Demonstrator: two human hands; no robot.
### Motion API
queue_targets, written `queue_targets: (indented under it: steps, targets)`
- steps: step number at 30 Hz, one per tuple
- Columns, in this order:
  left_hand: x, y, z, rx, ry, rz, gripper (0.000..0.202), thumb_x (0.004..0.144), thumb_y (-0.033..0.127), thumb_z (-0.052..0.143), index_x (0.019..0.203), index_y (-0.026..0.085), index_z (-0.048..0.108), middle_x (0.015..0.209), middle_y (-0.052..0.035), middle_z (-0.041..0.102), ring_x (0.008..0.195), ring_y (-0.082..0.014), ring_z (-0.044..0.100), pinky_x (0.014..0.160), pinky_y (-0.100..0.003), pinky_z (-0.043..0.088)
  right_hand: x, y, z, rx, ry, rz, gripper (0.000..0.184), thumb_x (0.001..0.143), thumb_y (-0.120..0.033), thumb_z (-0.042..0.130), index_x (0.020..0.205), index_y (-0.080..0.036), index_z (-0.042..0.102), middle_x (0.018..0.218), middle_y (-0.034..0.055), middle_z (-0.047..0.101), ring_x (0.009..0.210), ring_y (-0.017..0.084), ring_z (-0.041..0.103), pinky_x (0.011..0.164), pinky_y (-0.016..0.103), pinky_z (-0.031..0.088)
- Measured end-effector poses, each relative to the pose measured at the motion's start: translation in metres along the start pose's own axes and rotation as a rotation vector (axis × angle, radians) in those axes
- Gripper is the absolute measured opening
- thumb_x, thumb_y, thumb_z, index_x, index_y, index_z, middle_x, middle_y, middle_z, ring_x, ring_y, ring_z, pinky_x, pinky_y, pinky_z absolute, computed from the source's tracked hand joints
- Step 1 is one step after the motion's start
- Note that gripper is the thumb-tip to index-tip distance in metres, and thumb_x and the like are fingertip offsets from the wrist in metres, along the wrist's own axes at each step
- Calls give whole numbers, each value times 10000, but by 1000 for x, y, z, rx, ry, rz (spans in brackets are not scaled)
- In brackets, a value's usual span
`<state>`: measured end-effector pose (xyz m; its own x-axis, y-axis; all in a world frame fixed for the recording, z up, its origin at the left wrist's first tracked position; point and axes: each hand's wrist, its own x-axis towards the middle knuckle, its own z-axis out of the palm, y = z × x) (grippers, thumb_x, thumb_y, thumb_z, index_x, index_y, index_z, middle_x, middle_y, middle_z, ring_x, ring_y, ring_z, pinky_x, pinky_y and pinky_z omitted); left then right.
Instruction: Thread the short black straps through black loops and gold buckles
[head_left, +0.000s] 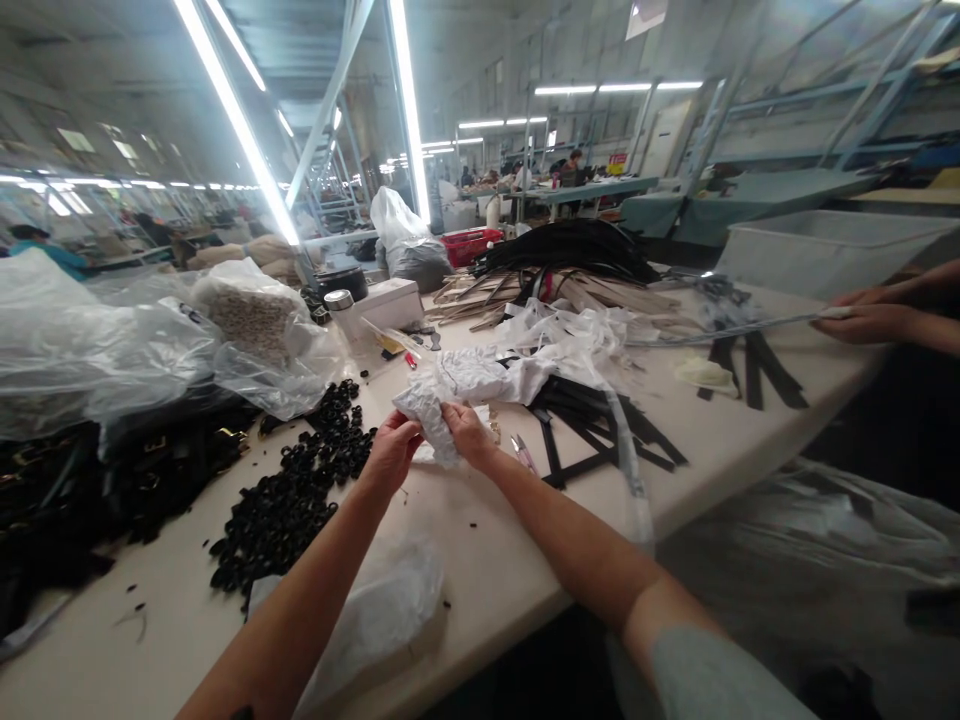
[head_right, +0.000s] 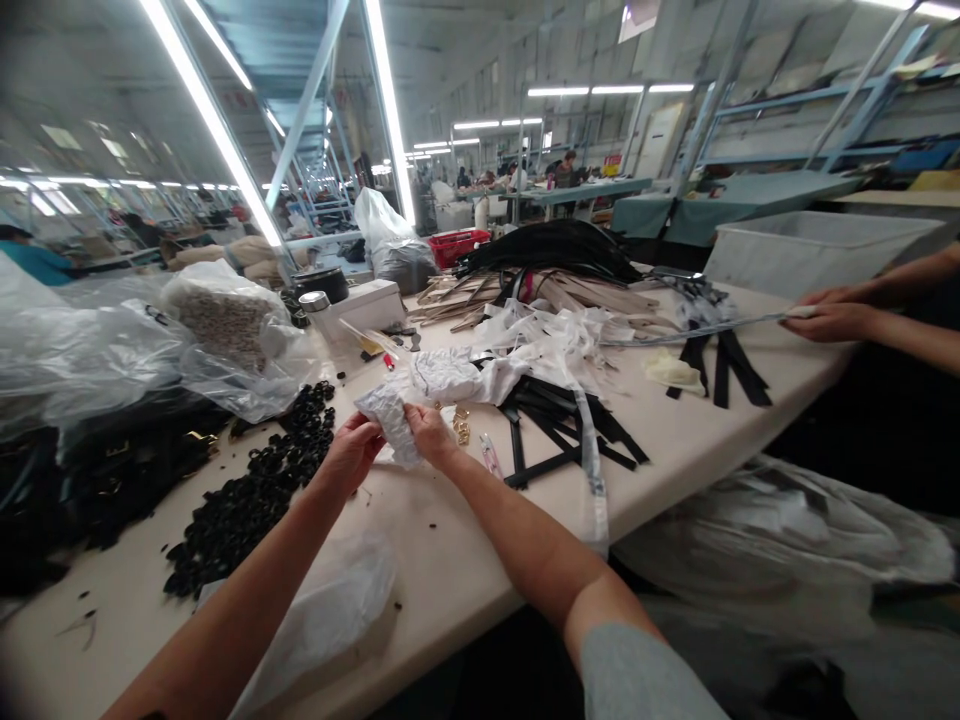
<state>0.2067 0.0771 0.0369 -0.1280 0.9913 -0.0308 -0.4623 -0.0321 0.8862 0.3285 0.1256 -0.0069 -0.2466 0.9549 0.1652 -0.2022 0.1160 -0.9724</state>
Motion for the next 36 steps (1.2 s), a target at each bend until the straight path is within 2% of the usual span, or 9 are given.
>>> queue_targets:
  steps: [6,11,14,16,19,22,26,31,36]
  targets:
    - [11,3,7,93,128,-25,391,444,176,758,815,129,645,712,-8,662,597,-122,579,590,-234,471,-4,-7,0,-86,-59,-75,415,818,-563,484,688,-176,557,590,-4,506,550,110,414,506,237,338]
    - [20,10,11,270,109,151,517,474,168,726,986,168,650,767,-16,682,606,-144,585,570,-249,453,-8,-11,-2,-146,-88,-83,442,861,-574,431,706,-192,591,591,14,517,538,132,434,491,259,344]
    - [29,16,13,453,55,256,382,521,230,719,899,198,679,718,-24,678,590,-176,576,562,-290,450,-9,-12,-4,-137,-96,-204,433,876,-567,424,947,-197,638,730,46,607,649,171,547,572,283,443]
    - [32,21,16,615,36,330,220,556,246,702,773,213,685,656,-19,661,570,-190,561,563,-309,439,-10,-12,-3,-164,-109,-331,485,832,-521,538,1206,-213,550,956,76,653,836,210,608,715,318,501]
    - [32,30,24,804,30,401,139,575,205,676,711,231,687,587,-2,629,554,-197,541,570,-311,412,-13,-10,-1,-264,-29,-391,708,748,-412,672,1369,-212,396,1191,119,605,1029,255,594,874,373,496]
    - [29,38,31,868,47,438,198,578,179,671,764,241,695,624,1,638,589,-197,556,602,-299,404,-14,-8,1,-329,90,-414,600,795,-325,606,1346,-182,416,1243,139,579,1102,264,566,970,411,447]
    - [29,42,35,988,104,512,196,603,223,693,799,233,693,645,0,635,613,-192,555,621,-283,395,-14,-12,2,-291,112,-391,477,844,-255,480,1308,-155,441,1176,133,608,913,207,613,836,357,502]
    - [35,33,33,906,77,498,241,575,239,731,814,224,701,655,6,632,633,-176,548,642,-269,404,-11,-17,-1,-351,156,-375,334,891,-284,422,1161,-142,558,1013,104,659,938,210,598,867,336,463]
    - [43,26,34,469,39,356,514,553,299,765,1043,181,663,835,-30,677,661,-138,586,628,-233,443,-7,-20,-5,-286,180,-329,334,924,-313,384,1151,-159,576,1006,89,666,897,191,593,817,300,463]
